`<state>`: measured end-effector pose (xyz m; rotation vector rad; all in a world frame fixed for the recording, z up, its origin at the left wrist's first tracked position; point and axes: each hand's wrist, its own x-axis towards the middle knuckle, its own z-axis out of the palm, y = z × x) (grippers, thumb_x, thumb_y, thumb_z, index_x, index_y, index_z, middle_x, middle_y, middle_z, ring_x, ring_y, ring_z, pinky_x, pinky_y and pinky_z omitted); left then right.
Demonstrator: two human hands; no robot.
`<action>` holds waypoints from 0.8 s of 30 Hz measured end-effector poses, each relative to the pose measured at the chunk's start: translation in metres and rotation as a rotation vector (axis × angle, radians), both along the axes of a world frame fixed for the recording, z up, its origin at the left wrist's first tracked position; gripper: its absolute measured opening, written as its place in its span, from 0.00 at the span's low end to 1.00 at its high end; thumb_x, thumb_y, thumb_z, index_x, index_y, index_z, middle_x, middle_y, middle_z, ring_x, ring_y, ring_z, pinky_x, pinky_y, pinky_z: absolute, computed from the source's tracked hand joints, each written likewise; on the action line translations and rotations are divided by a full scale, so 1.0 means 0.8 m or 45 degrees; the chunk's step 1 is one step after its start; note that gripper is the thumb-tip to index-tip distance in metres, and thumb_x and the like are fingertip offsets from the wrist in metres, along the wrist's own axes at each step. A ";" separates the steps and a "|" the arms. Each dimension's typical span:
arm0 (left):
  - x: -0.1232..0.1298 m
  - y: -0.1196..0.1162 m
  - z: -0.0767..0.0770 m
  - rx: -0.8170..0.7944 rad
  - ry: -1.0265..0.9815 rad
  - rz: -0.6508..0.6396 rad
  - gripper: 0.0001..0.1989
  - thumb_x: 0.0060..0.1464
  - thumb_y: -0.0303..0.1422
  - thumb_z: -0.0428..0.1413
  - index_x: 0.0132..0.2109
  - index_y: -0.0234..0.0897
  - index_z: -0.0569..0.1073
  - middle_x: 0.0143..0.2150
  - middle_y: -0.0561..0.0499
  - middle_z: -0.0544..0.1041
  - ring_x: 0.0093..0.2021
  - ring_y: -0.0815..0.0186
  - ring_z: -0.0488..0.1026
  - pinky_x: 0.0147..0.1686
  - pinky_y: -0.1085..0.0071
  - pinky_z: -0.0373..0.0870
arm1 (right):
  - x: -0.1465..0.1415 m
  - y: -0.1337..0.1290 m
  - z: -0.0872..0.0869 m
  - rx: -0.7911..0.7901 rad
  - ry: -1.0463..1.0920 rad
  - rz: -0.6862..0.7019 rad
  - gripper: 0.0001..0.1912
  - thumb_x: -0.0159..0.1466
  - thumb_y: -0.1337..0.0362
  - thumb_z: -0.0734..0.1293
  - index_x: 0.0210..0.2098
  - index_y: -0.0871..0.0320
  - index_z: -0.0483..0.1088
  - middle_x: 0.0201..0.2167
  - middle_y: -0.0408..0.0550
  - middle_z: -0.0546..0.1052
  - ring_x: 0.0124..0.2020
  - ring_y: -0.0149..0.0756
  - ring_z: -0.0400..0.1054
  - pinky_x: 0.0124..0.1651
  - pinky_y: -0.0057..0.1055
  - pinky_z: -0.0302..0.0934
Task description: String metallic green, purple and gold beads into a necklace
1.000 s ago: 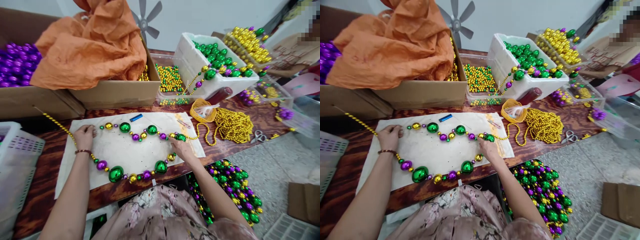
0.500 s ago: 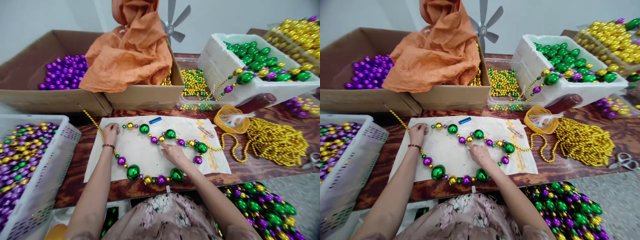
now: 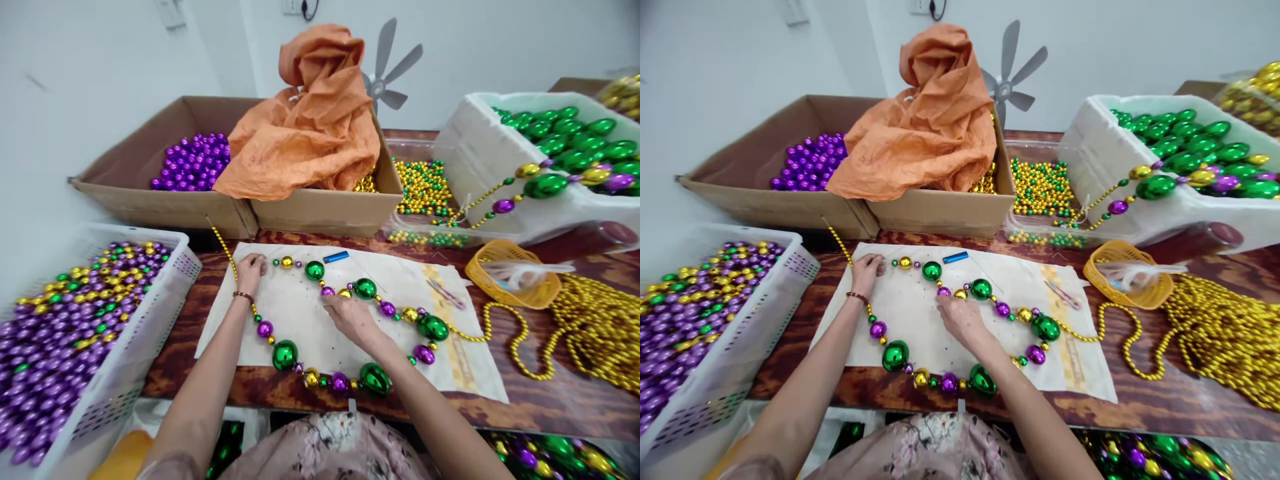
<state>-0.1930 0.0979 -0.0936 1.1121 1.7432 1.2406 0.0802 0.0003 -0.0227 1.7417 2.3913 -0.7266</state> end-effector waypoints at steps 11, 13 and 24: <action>0.038 -0.062 0.060 0.050 -0.048 -0.358 0.12 0.50 0.44 0.58 0.29 0.40 0.75 0.22 0.52 0.73 0.24 0.65 0.71 0.27 0.68 0.71 | -0.071 0.068 0.002 -0.023 1.046 -0.085 0.18 0.72 0.56 0.59 0.44 0.58 0.78 0.42 0.47 0.77 0.26 0.25 0.70 0.36 0.25 0.67; 0.042 -0.072 0.063 0.084 0.064 -0.404 0.12 0.52 0.42 0.56 0.28 0.41 0.74 0.22 0.51 0.73 0.24 0.64 0.71 0.28 0.67 0.69 | -0.085 0.080 0.001 -0.019 1.049 -0.082 0.19 0.72 0.55 0.61 0.40 0.60 0.78 0.38 0.47 0.77 0.28 0.27 0.69 0.36 0.25 0.66; 0.050 -0.104 0.057 0.052 0.366 -0.364 0.14 0.58 0.33 0.53 0.24 0.38 0.72 0.24 0.53 0.72 0.28 0.67 0.69 0.32 0.71 0.62 | -0.117 0.085 -0.033 -0.117 1.235 -0.215 0.07 0.61 0.64 0.65 0.29 0.59 0.74 0.32 0.44 0.75 0.22 0.26 0.66 0.26 0.24 0.61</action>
